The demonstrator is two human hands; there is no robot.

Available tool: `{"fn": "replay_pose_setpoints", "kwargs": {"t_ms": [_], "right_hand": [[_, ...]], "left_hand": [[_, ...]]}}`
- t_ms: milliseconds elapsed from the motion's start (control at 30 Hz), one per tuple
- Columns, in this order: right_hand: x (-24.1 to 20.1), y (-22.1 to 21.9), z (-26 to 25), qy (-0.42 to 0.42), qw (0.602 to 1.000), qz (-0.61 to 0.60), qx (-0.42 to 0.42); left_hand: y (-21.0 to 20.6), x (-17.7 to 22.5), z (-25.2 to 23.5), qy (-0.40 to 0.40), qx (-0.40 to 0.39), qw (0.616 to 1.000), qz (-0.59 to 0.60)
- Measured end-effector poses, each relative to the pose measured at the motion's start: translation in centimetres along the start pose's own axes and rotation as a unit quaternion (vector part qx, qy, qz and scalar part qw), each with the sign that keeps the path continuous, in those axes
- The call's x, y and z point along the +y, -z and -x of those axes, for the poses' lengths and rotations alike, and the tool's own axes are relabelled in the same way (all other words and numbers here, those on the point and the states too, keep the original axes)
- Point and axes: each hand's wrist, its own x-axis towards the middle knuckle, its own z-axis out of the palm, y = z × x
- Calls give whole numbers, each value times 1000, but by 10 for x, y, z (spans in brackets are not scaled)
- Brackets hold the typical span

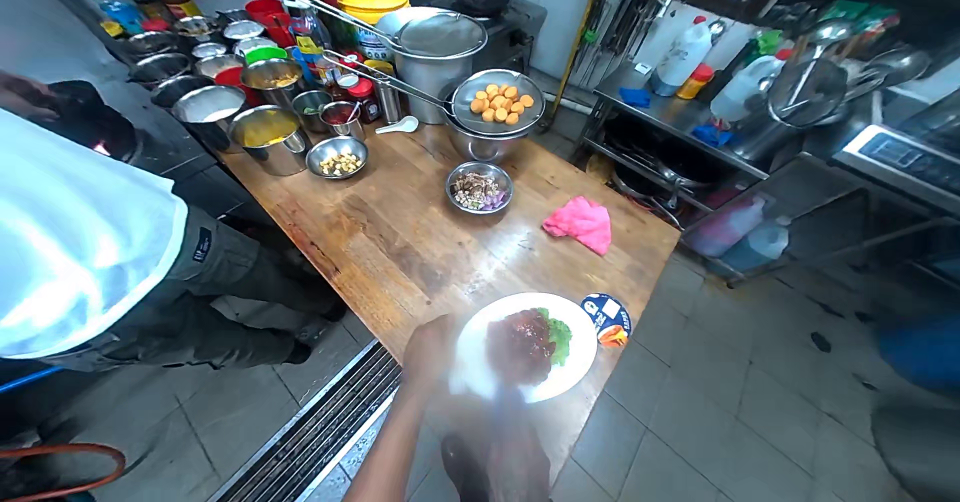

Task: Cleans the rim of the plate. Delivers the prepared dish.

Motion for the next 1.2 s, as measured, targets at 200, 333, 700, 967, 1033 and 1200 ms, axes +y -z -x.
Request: {"fn": "replay_pose_setpoints", "kwargs": {"t_ms": [200, 333, 700, 967, 1033, 1200], "right_hand": [[-13, 0, -5, -9, 999, 21, -30], [-25, 5, -9, -20, 998, 13, -60], [-61, 3, -20, -51, 986, -16, -158], [-33, 14, -5, -27, 953, -297, -59], [-23, 29, 9, -26, 933, -354, -53], [-32, 54, 14, -66, 858, -502, -85]], "left_hand": [[-4, 22, -38, 3, -109, 986, -128], [-4, 23, -46, 16, -99, 986, -133], [-4, 22, -38, 50, -90, 987, -122], [-6, 9, -35, 26, -85, 993, -78], [-3, 4, -26, -2, -48, 997, -52], [4, -24, 60, -112, 25, 987, 110]]}}
